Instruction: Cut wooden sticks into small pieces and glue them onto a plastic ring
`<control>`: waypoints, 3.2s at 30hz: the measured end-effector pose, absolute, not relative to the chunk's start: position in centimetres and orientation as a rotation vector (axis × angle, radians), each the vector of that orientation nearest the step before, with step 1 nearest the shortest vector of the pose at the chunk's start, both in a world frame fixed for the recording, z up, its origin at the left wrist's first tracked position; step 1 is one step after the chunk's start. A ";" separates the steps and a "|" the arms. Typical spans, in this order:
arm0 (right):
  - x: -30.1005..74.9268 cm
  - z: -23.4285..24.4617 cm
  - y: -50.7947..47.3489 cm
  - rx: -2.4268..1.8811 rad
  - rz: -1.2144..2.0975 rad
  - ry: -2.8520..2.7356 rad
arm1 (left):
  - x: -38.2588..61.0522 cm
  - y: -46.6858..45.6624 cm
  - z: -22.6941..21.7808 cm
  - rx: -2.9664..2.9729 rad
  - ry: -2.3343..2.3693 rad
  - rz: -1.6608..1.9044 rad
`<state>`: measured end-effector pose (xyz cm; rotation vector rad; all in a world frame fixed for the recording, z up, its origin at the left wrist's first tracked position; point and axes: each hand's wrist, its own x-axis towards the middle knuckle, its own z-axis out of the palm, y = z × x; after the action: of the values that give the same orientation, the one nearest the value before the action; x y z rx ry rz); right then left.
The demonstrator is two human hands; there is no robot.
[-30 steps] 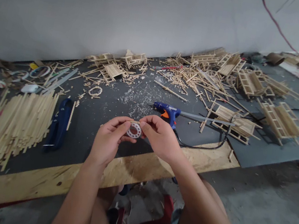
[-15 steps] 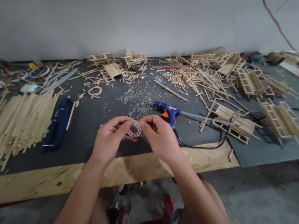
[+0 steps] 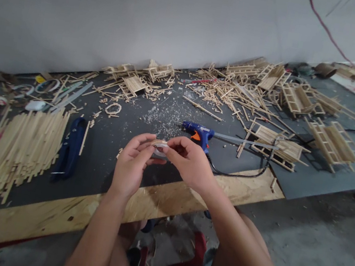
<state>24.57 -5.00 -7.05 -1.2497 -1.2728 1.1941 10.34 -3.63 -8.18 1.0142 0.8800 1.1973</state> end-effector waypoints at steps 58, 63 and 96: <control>25.1 -7.2 -5.0 -1.360 1.131 -1.299 | 10.7 -3.8 -8.3 1.037 0.932 1.163; 25.9 -7.3 -5.0 -1.382 1.163 -1.291 | 10.6 -3.6 -8.5 1.103 0.977 1.066; 28.6 -7.1 -4.9 -1.168 1.533 -0.892 | 9.5 -2.9 -7.9 0.714 0.912 1.210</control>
<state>28.58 -4.94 -7.12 -1.1678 -0.8923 1.5326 9.47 -2.94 -7.89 0.7139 0.9119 1.2098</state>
